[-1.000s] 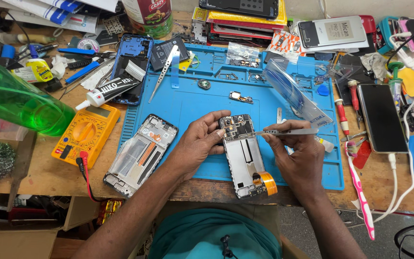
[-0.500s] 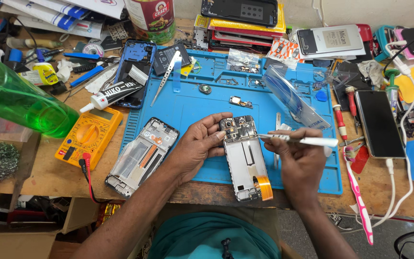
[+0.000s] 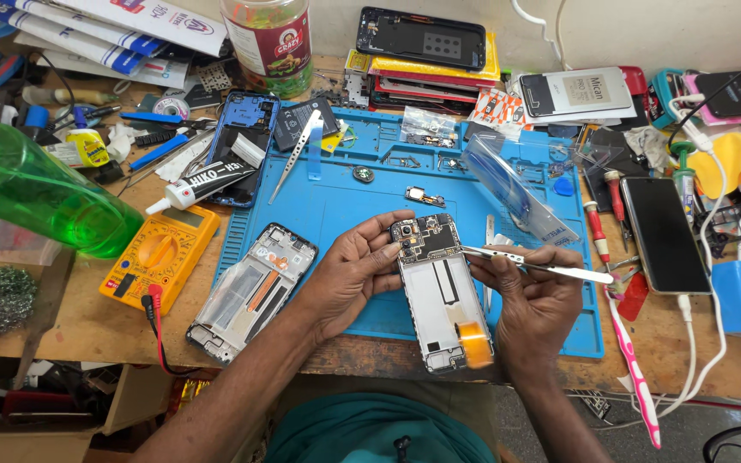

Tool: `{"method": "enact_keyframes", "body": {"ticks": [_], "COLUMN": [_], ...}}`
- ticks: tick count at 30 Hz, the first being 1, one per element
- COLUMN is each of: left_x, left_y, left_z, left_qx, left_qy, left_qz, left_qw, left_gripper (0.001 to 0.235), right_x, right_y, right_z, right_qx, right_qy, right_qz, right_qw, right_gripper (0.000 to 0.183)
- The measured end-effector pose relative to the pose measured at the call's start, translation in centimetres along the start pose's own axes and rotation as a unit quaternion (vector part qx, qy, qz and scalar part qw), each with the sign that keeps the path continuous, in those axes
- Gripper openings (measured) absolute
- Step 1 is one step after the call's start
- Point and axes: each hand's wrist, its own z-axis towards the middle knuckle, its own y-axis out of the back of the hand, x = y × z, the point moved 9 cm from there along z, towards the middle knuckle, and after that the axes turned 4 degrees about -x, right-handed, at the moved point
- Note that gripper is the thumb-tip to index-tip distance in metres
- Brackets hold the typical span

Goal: The person disassembles a smartphone, removes the battery and motherboard, and transfers components to a second phone chassis. They use tweezers and a metal spudger to detach connectors and reposition parts, then reattach the motherboard and ribbon cables in the new frame.

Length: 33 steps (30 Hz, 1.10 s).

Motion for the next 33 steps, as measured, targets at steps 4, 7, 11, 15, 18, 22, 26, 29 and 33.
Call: {"method": "enact_keyframes", "body": {"ticks": [4,7,11,15,18,22,26,29,33], "left_x": [0.1,0.1,0.3,0.3,0.0,-0.2,-0.2,-0.3,-0.2], "left_y": [-0.1,-0.1,-0.2,-0.2,-0.2,-0.2,-0.2,-0.6,-1.0], "left_z": [0.0,-0.2,-0.3,-0.4,-0.5,-0.6,-0.6,-0.8,-0.7], "left_qx": [0.017,0.027,0.030,0.029,0.028,0.015,-0.006,-0.002,0.014], "left_qy": [-0.003,-0.002,-0.002,-0.006,-0.014,-0.026,-0.014,-0.012,-0.011], "left_qz": [-0.017,-0.028,-0.020,-0.002,0.007,0.037,0.072,0.082,0.084], "left_qw": [1.000,0.999,0.999,1.000,0.999,0.999,0.997,0.997,0.996], "left_gripper": [0.051,0.051,0.049,0.048,0.048,0.047,0.046,0.046,0.046], "right_x": [0.2,0.0,-0.2,-0.2,0.8,3.2,2.7,0.6,-2.6], "right_y": [0.1,0.4,0.6,0.7,0.7,1.0,0.6,-0.3,-1.3], "right_z": [-0.6,-1.0,-1.2,-1.1,-0.8,0.6,3.0,4.1,4.1], "right_qx": [-0.007,-0.037,-0.044,-0.038,-0.034,-0.036,-0.005,0.078,0.155], "right_qy": [0.011,0.009,0.015,0.019,0.025,0.039,-0.070,-0.162,-0.247], "right_qz": [0.014,0.009,0.015,0.009,0.000,0.138,0.092,-0.047,-0.069], "right_qw": [1.000,0.999,0.999,0.999,0.999,0.989,0.993,0.983,0.954], "right_gripper": [0.028,0.031,0.031,0.030,0.027,0.019,0.013,0.021,0.025]}}
